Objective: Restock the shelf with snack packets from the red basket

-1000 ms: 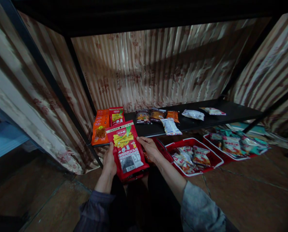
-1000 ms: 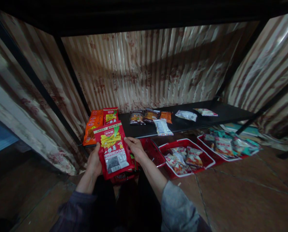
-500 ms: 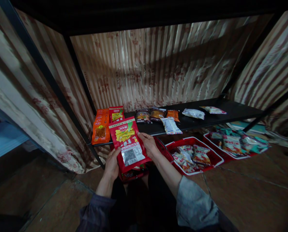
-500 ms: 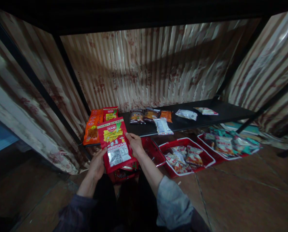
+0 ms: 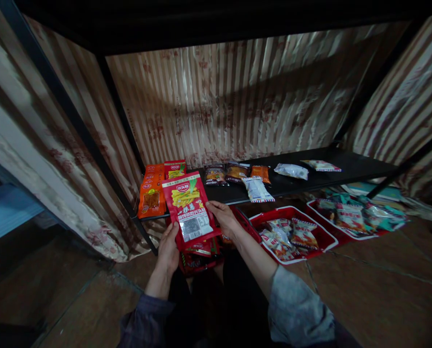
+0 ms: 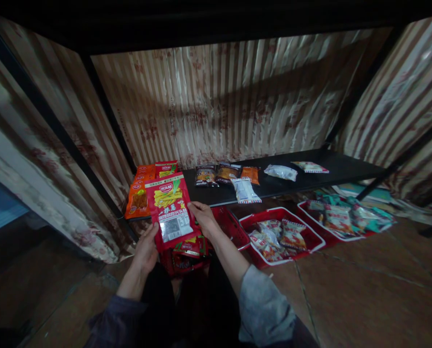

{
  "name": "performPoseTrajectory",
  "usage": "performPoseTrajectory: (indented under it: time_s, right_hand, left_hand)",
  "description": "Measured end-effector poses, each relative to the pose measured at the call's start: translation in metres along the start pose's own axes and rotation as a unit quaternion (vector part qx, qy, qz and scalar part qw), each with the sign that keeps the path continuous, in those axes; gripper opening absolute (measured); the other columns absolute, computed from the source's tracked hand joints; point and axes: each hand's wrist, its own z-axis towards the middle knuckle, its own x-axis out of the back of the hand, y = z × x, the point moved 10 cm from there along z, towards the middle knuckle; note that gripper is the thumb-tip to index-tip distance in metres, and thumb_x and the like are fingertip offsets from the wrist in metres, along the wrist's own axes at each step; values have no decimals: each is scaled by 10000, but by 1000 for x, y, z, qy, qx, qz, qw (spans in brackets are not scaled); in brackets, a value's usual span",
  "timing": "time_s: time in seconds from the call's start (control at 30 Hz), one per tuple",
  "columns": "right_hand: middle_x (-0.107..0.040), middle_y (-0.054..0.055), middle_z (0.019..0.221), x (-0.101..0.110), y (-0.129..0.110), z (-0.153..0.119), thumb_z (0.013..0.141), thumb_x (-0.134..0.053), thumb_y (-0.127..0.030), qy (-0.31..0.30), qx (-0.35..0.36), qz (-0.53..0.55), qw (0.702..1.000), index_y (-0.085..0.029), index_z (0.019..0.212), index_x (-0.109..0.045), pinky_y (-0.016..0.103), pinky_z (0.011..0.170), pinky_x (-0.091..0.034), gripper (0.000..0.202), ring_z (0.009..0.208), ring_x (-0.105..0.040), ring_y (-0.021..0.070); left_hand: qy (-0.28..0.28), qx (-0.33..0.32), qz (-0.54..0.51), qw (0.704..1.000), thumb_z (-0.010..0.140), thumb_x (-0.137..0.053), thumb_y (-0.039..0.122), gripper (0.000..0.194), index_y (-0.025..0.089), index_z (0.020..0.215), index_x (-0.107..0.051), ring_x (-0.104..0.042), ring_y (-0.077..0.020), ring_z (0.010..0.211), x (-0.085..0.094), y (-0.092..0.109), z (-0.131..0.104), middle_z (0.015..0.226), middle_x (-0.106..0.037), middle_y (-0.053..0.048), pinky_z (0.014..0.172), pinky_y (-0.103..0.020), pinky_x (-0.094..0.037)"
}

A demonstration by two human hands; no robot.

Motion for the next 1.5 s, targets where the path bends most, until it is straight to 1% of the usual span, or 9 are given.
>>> performPoseTrajectory:
  time_s: [0.2,0.43,0.63,0.87,1.03,1.17,1.23,1.33,1.5]
  right_hand:
    - [-697,8,637,1,14,-11,555,-781,-457,-30,-13,-14,999,-174,744,-692,270,585,-486,352,552,-619,147]
    - [-698,19,688,1,17,-17,579,-757,-494,-44,16,-67,997,-156,773,-705,279,633,-468,394,614,-617,155]
    - [-676,13,660,3,13,-17,618,-692,-502,-15,50,-126,991,-155,753,-686,257,566,-432,373,583,-580,146]
    - [-665,16,675,11,8,-7,716,-537,-469,22,130,-241,962,-169,740,-674,252,558,-422,331,608,-559,155]
    - [-693,25,741,14,0,-7,782,-480,-452,38,190,-321,927,-194,794,-691,276,641,-457,334,695,-600,186]
    - [-707,32,786,17,-5,-9,789,-494,-438,51,211,-319,923,-203,832,-700,299,682,-468,315,738,-615,210]
    - [-706,37,796,16,-7,-11,800,-491,-423,48,213,-325,920,-210,839,-700,313,694,-471,302,741,-620,216]
    - [-701,43,874,12,-14,-18,824,-472,-357,60,231,-383,892,-234,925,-687,344,760,-475,267,797,-625,222]
    - [-572,102,1212,-6,-41,-45,801,-483,-209,118,357,-507,775,-228,1179,-595,427,939,-424,394,1093,-509,258]
  left_hand:
    - [13,-17,-8,1000,813,-591,199,145,137,929,-654,-682,-155,741,0,4,4,884,-726,-75,809,-322,-519]
    - [43,-35,-10,998,846,-545,207,157,157,957,-644,-679,-151,741,10,4,13,888,-723,-60,822,-337,-513]
    - [22,-48,0,999,826,-580,250,174,158,958,-649,-681,-156,764,7,8,17,912,-721,-72,824,-325,-513]
    - [50,-36,-12,998,855,-532,210,153,152,944,-642,-678,-135,722,8,5,14,898,-722,-67,823,-311,-515]
    - [5,-26,-18,1000,828,-576,236,199,176,1007,-640,-679,-152,819,4,2,14,997,-708,-64,867,-330,-503]
    - [-66,3,-19,998,769,-641,198,292,180,1060,-632,-672,-174,870,-12,-3,8,1016,-704,-65,899,-347,-492]
    - [-74,4,-31,997,764,-643,185,310,178,1074,-628,-670,-168,868,-15,-4,5,1009,-703,-62,904,-344,-490]
    - [-52,5,-49,997,774,-637,203,340,207,1112,-609,-665,-161,884,-13,-7,6,1037,-693,-48,904,-360,-492]
    - [-39,7,-59,997,797,-618,269,316,215,1108,-603,-660,-168,905,-12,-14,9,1071,-681,-51,900,-390,-496]
